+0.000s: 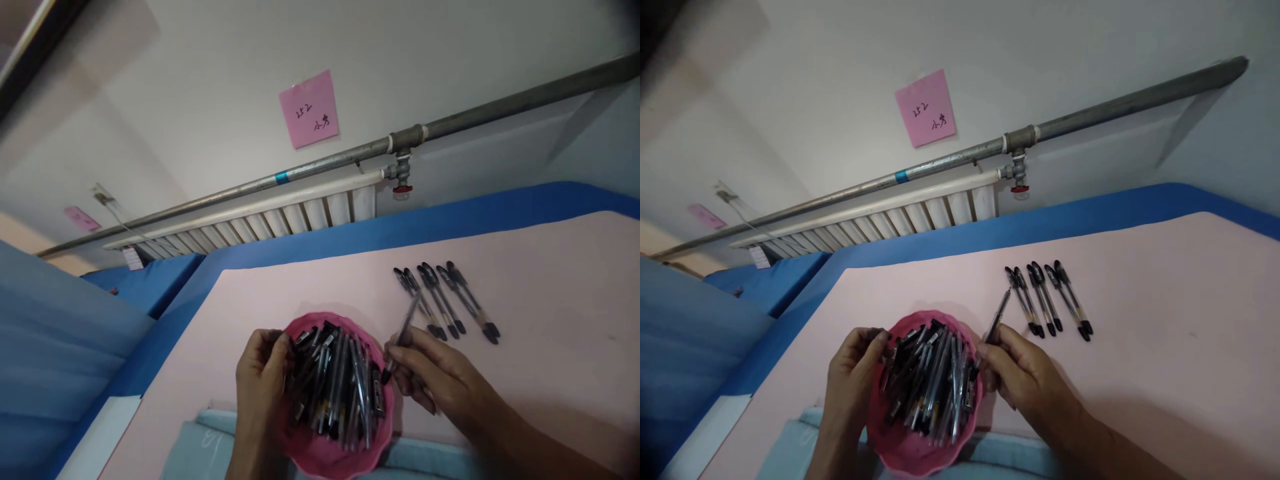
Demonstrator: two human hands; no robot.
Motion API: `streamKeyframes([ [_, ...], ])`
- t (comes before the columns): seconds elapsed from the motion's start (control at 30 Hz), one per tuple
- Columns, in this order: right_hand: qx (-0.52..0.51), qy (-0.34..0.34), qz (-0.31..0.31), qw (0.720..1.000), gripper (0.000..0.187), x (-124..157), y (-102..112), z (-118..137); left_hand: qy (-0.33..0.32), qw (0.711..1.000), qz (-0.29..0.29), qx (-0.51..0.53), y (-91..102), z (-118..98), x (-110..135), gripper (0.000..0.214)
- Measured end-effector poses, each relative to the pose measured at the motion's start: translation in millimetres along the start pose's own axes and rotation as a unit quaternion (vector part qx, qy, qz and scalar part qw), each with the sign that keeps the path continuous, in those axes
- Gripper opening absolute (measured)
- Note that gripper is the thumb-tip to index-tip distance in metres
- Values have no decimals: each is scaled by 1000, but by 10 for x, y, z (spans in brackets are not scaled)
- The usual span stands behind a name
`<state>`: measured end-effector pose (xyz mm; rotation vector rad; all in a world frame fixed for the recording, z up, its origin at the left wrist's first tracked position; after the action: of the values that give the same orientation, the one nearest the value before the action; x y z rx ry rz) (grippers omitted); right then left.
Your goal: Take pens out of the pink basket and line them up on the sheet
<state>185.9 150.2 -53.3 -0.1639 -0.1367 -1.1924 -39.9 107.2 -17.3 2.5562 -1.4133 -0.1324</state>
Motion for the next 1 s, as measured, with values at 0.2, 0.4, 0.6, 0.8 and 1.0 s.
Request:
streamKeyframes([
  [0.2, 27, -22, 19, 999, 21, -63, 6, -99, -17, 993, 9, -113, 48, 91, -92, 18],
  [0.4, 32, 4, -7, 999, 19, -92, 58, -82, -91, 959, 18, -268, -22, 21, -84, 14],
  [0.6, 47, -5, 6, 999, 19, -101, 49, -89, -156, 902, 81, -394, -253, -14, -10, 16],
  [0.8, 48, -10, 17, 999, 21, -86, 28, -54, -164, 881, 90, -435, -305, -13, 18, 21],
  [1.0, 71, -15, 22, 997, 19, -60, 17, -7, -175, 861, 104, -466, -340, -10, 27, 27],
])
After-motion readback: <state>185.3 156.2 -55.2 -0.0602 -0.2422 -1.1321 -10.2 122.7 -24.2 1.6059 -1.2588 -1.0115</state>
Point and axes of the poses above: each hand's wrist, its own x-axis away from the middle knuckle, its own y-axis out of the back of the hand, z = x × y, the point moved 9 cm from there along -x, towards the middle knuckle
